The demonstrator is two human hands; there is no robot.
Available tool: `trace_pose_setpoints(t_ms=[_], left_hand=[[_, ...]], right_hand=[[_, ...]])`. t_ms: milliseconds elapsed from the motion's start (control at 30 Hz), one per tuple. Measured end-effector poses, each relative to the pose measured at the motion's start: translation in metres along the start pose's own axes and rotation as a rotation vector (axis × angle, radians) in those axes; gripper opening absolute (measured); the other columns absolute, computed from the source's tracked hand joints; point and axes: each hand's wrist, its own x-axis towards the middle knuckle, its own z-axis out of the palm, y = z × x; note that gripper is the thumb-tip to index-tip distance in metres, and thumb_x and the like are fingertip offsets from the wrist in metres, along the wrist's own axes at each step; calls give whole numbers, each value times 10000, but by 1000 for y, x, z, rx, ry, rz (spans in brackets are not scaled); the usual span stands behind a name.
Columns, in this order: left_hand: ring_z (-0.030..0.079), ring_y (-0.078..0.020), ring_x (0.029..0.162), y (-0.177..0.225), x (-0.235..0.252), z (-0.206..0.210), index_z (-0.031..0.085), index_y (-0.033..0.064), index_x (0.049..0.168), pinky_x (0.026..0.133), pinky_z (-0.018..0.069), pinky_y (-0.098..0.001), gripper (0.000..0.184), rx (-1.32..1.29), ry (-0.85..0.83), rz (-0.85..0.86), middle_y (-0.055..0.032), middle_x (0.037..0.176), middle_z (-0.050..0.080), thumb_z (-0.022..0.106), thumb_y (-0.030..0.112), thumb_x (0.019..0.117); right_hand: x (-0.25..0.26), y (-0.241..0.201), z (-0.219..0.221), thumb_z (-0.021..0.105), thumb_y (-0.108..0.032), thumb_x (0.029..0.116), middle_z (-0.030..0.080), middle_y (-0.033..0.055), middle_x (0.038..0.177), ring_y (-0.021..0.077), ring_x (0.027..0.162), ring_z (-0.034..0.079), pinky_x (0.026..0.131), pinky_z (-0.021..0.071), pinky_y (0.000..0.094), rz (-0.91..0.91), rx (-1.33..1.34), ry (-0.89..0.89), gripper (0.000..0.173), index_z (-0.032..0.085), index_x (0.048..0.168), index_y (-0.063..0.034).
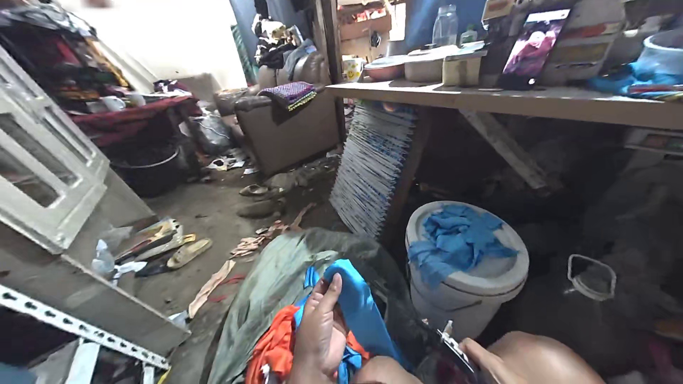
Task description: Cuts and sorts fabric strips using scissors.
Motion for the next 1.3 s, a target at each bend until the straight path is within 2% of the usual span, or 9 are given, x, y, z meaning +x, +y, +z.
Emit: trace_pose_setpoints(t_ms=[33,100,200,300,400,533,733,1100,1300], left_hand=[[726,-178,820,1,-1,1,575,1,1185,731,631,-354,171,14,-2,11,-104,939,711,467,70,1071],[722,-173,806,0,-3,1,612,-22,1117,730,627,-341,141,44,-2,40,-107,918,717,499,25,1047],[721,-155,784,-2,-7,2,649,-34,1053,723,626,-320,132,81,3,54,-95,894,729,522,-16,1025],[724,-145,776,-3,-9,2,641,-31,1072,707,628,-309,142,96,13,46,-87,885,728,506,-9,1035],[720,-143,805,-6,-6,-3,632,-38,1091,742,621,-305,157,94,1,81,-94,910,727,488,-1,1043],[720,-169,880,-7,-3,-10,572,-32,1218,783,616,-323,205,110,-13,101,-119,1013,714,450,23,1063],[707,-151,874,-8,-5,-9,579,-27,1215,791,610,-319,202,153,-8,78,-101,995,700,464,36,1061],[716,-143,846,-11,-10,-10,596,-24,1176,767,619,-311,180,111,19,75,-92,955,712,471,35,1060],[694,-143,908,-16,-11,-13,525,-36,1291,809,600,-311,251,185,32,125,-113,1049,678,489,40,1054]], right_hand=[[0,-3,-1,711,-309,918,612,253,1135,293,1000,620,892,519,470,-7,-9,-15,641,478,1347,106],[7,6,-4,731,-400,878,627,222,1071,264,948,630,852,525,449,-88,6,-57,692,498,1306,91],[13,4,-4,761,-420,852,638,229,1068,278,968,638,877,522,465,-149,19,-82,710,522,1284,91],[15,0,-3,773,-420,838,646,222,1070,271,966,646,876,528,456,-161,22,-73,710,532,1273,87],[14,0,-4,767,-424,844,640,221,1049,272,939,637,859,523,455,-146,-1,-78,713,529,1274,93],[11,6,-4,757,-464,842,636,241,1048,290,939,630,860,514,473,-129,-31,-84,743,533,1272,100],[10,5,-3,778,-469,823,635,220,1010,265,898,622,826,515,449,-138,-37,-113,744,548,1248,97],[18,3,-2,770,-507,828,654,224,1057,269,953,642,873,518,442,-155,-36,-97,762,554,1259,84],[21,2,0,777,-538,817,661,214,1007,295,924,647,843,522,473,-172,-104,-44,755,581,1228,65]])
